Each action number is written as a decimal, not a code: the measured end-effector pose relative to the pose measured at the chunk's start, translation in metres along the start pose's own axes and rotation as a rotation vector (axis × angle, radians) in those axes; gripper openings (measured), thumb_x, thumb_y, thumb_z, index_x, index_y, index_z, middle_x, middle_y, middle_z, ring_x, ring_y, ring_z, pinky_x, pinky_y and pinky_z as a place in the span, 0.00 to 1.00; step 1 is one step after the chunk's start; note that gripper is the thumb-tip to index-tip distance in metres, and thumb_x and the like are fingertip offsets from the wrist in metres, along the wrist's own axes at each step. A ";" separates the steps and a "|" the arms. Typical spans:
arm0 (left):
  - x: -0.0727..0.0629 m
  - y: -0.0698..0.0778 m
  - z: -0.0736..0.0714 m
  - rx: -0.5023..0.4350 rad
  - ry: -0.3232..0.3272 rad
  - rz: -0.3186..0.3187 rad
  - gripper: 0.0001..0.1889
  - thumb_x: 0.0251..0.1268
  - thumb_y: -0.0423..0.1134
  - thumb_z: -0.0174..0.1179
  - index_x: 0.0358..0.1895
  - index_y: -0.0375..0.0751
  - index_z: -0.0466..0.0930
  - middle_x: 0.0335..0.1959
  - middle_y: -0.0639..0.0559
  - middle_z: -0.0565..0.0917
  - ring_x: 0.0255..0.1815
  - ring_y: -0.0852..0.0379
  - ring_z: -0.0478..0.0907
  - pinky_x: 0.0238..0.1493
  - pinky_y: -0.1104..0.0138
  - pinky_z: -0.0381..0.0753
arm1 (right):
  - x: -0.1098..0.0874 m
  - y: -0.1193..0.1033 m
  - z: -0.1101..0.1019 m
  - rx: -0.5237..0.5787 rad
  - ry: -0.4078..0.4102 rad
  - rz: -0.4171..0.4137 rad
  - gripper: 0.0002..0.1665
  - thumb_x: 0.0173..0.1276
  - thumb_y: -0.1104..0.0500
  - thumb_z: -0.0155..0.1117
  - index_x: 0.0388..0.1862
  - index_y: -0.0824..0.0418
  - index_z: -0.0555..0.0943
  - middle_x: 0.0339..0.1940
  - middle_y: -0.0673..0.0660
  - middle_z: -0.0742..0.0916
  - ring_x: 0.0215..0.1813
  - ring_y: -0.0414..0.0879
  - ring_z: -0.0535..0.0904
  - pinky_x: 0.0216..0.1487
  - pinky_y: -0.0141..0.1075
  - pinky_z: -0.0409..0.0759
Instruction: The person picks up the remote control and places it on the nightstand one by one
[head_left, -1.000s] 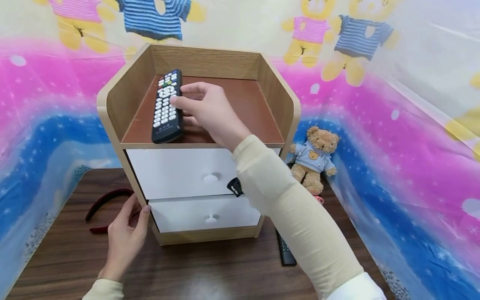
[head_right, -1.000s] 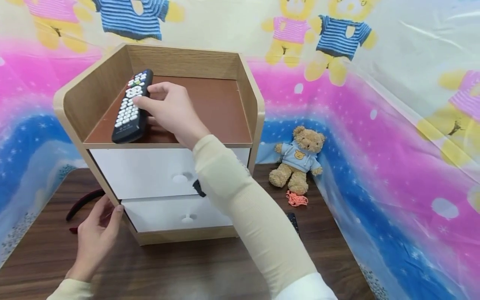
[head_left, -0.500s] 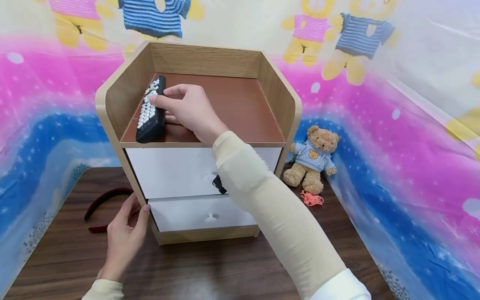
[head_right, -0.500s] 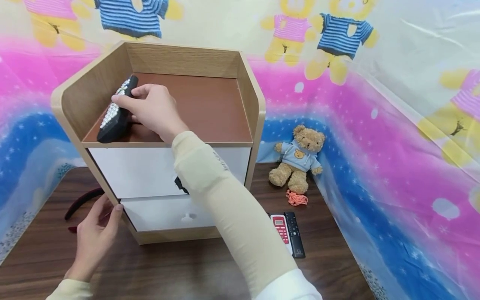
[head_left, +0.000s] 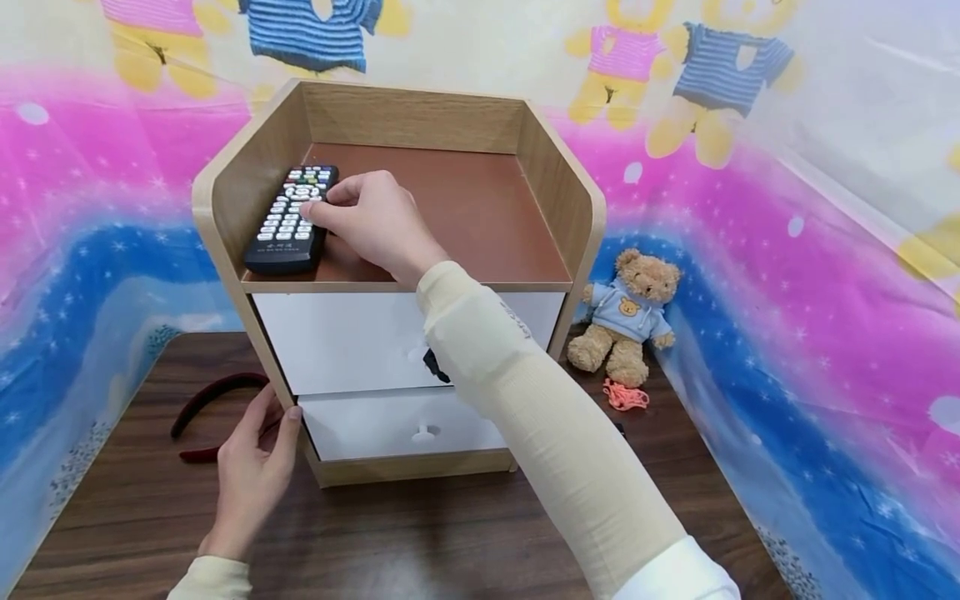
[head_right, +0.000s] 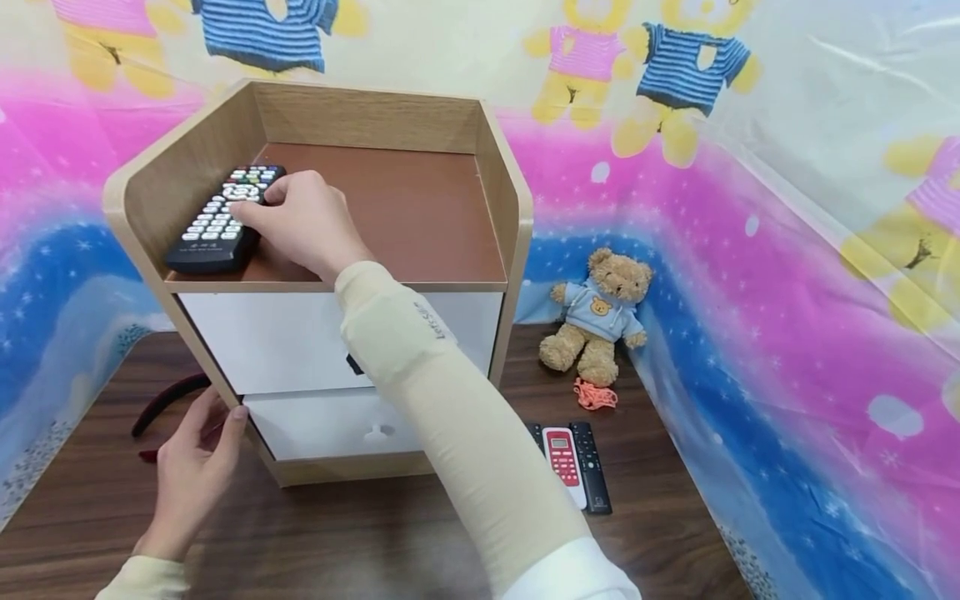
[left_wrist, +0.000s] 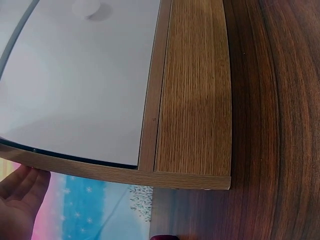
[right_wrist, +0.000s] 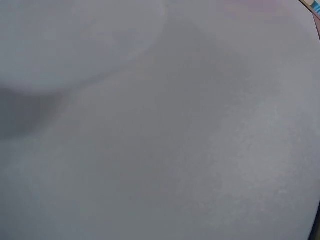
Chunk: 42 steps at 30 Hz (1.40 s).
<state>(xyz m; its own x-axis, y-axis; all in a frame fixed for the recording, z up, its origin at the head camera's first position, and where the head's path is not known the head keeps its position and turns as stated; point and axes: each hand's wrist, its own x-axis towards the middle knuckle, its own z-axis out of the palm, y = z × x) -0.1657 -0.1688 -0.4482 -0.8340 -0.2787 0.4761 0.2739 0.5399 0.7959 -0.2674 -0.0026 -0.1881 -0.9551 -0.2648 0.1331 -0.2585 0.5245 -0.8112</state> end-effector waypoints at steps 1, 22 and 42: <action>0.000 0.000 0.000 -0.001 0.001 0.002 0.23 0.72 0.37 0.59 0.67 0.34 0.72 0.49 0.37 0.82 0.47 0.85 0.69 0.45 0.91 0.68 | 0.000 0.000 0.000 -0.009 0.000 -0.003 0.23 0.68 0.46 0.67 0.56 0.57 0.84 0.47 0.44 0.85 0.50 0.34 0.75 0.46 0.23 0.75; 0.001 -0.001 -0.002 -0.018 -0.008 -0.003 0.23 0.72 0.36 0.58 0.68 0.36 0.73 0.51 0.37 0.82 0.48 0.83 0.70 0.45 0.90 0.69 | -0.039 0.006 -0.007 0.115 0.050 -0.150 0.15 0.72 0.50 0.63 0.52 0.56 0.84 0.45 0.46 0.86 0.48 0.37 0.79 0.47 0.26 0.78; 0.001 -0.002 -0.003 -0.013 0.000 0.008 0.23 0.71 0.35 0.60 0.68 0.36 0.73 0.53 0.36 0.82 0.50 0.71 0.77 0.45 0.91 0.68 | -0.161 0.140 -0.085 0.168 0.165 -0.310 0.12 0.73 0.63 0.61 0.52 0.63 0.83 0.48 0.60 0.87 0.49 0.46 0.84 0.54 0.34 0.82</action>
<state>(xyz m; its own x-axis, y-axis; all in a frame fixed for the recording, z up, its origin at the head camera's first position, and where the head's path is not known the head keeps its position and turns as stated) -0.1656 -0.1725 -0.4482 -0.8318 -0.2740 0.4827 0.2871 0.5319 0.7966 -0.1620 0.1824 -0.2742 -0.8497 -0.2489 0.4649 -0.5238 0.2965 -0.7986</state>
